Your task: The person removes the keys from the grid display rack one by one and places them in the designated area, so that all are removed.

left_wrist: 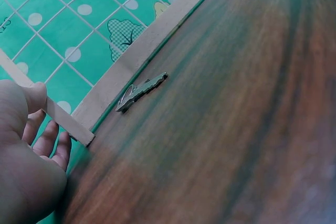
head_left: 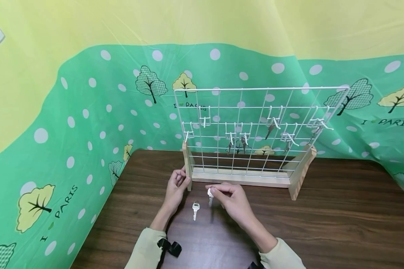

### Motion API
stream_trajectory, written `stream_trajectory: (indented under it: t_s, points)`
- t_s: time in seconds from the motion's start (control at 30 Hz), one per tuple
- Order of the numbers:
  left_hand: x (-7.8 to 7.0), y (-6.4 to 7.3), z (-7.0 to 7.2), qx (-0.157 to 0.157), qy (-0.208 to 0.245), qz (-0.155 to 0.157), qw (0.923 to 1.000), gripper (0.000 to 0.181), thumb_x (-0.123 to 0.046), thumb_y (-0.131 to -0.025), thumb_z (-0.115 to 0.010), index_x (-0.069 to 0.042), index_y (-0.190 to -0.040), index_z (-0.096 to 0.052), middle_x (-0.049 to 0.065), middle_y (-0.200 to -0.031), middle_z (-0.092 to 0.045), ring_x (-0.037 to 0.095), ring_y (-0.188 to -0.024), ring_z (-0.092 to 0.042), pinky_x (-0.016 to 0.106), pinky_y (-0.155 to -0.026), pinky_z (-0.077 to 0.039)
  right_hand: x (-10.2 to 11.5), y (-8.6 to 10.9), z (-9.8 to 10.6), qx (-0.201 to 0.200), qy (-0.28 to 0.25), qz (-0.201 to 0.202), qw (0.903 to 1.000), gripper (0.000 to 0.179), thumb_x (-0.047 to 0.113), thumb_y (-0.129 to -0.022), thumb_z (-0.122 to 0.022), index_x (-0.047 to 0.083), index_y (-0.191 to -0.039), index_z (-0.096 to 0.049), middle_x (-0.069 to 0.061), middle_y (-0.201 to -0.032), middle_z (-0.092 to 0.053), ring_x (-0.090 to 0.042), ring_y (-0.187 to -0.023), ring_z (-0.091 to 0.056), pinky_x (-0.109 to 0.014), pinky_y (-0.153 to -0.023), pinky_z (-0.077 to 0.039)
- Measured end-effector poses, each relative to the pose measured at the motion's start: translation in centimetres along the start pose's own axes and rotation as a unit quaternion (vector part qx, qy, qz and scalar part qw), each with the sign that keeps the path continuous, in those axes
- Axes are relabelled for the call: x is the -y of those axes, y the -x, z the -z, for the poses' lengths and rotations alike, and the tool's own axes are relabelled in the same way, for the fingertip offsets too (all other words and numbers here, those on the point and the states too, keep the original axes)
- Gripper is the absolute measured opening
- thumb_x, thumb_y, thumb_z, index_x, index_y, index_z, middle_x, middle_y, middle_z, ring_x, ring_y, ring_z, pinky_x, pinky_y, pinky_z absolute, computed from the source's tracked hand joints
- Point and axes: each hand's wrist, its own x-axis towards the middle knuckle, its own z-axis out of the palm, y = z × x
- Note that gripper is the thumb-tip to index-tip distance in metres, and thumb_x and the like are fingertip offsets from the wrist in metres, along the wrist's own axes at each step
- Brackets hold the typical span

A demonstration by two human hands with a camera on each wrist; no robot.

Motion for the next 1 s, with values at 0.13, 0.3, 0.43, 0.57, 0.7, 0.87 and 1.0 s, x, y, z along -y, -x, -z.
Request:
stream_trajectory:
  t_s: [0.13,0.3,0.43,0.57,0.7,0.87,1.0]
  points:
    - [0.0,0.0,0.1,-0.003,-0.006,-0.001,1.0000,0.022,0.010,-0.107,-0.060,0.017,-0.118,-0.043,0.029,-0.172,-0.039,0.046,-0.158,-0.042,0.021,-0.113,-0.050,-1.0,0.0,0.2,-0.008,0.020,0.018,0.9996,0.012,0.004,-0.099,-0.081,0.001,-0.110,-0.086,-0.017,-0.108,-0.083,-0.002,-0.078,-0.065,-0.017,-0.070,-0.050]
    - [0.0,0.0,0.1,-0.003,-0.011,-0.006,0.9999,0.023,0.011,-0.106,-0.060,0.019,-0.118,-0.042,0.030,-0.172,-0.039,0.048,-0.158,-0.041,0.021,-0.113,-0.049,-2.2,-0.1,0.2,-0.018,0.032,0.008,0.9993,0.010,0.000,-0.095,-0.084,-0.003,-0.105,-0.085,-0.011,-0.097,-0.085,-0.002,-0.071,-0.063,-0.016,-0.065,-0.049]
    - [0.0,0.0,0.0,-0.001,-0.008,-0.004,1.0000,0.024,0.011,-0.106,-0.060,0.018,-0.119,-0.042,0.030,-0.172,-0.039,0.047,-0.158,-0.040,0.020,-0.113,-0.049,-2.8,-0.2,0.2,-0.035,0.036,-0.014,0.9986,0.009,0.000,-0.093,-0.086,0.002,-0.101,-0.086,-0.006,-0.087,-0.082,-0.004,-0.062,-0.052,-0.017,-0.058,-0.040]
    - [0.0,0.0,0.0,-0.003,-0.006,0.001,1.0000,0.023,0.011,-0.106,-0.060,0.017,-0.119,-0.042,0.029,-0.172,-0.039,0.046,-0.158,-0.041,0.020,-0.113,-0.049,-3.6,-0.2,0.1,-0.045,0.032,-0.026,0.9981,0.007,0.002,-0.091,-0.088,0.005,-0.096,-0.086,-0.004,-0.082,-0.081,-0.004,-0.062,-0.054,-0.018,-0.058,-0.041]
    - [0.1,-0.1,0.0,-0.006,-0.009,0.003,0.9999,0.022,0.010,-0.107,-0.060,0.017,-0.119,-0.042,0.030,-0.172,-0.040,0.046,-0.158,-0.042,0.020,-0.113,-0.049,-4.2,-0.2,-0.1,-0.044,0.024,-0.038,0.9980,0.008,0.002,-0.091,-0.089,0.006,-0.093,-0.084,-0.005,-0.083,-0.082,-0.005,-0.066,-0.062,-0.018,-0.062,-0.047]
    - [0.1,-0.1,0.0,-0.007,-0.005,0.006,0.9999,0.019,0.009,-0.107,-0.060,0.013,-0.117,-0.045,0.028,-0.172,-0.040,0.045,-0.158,-0.041,0.021,-0.113,-0.049,-4.7,-0.1,-0.2,-0.039,0.017,-0.049,0.9979,0.009,0.003,-0.090,-0.091,0.004,-0.093,-0.083,-0.009,-0.085,-0.083,-0.009,-0.071,-0.071,-0.019,-0.062,-0.052]
    - [0.1,-0.1,0.1,-0.003,-0.006,0.002,1.0000,0.018,0.010,-0.107,-0.059,0.013,-0.117,-0.044,0.030,-0.172,-0.039,0.046,-0.158,-0.041,0.022,-0.114,-0.049,-5.1,-0.2,0.0,-0.025,0.017,-0.061,0.9977,0.010,0.004,-0.091,-0.090,0.001,-0.095,-0.082,-0.010,-0.085,-0.083,-0.010,-0.064,-0.067,-0.020,-0.055,-0.051]
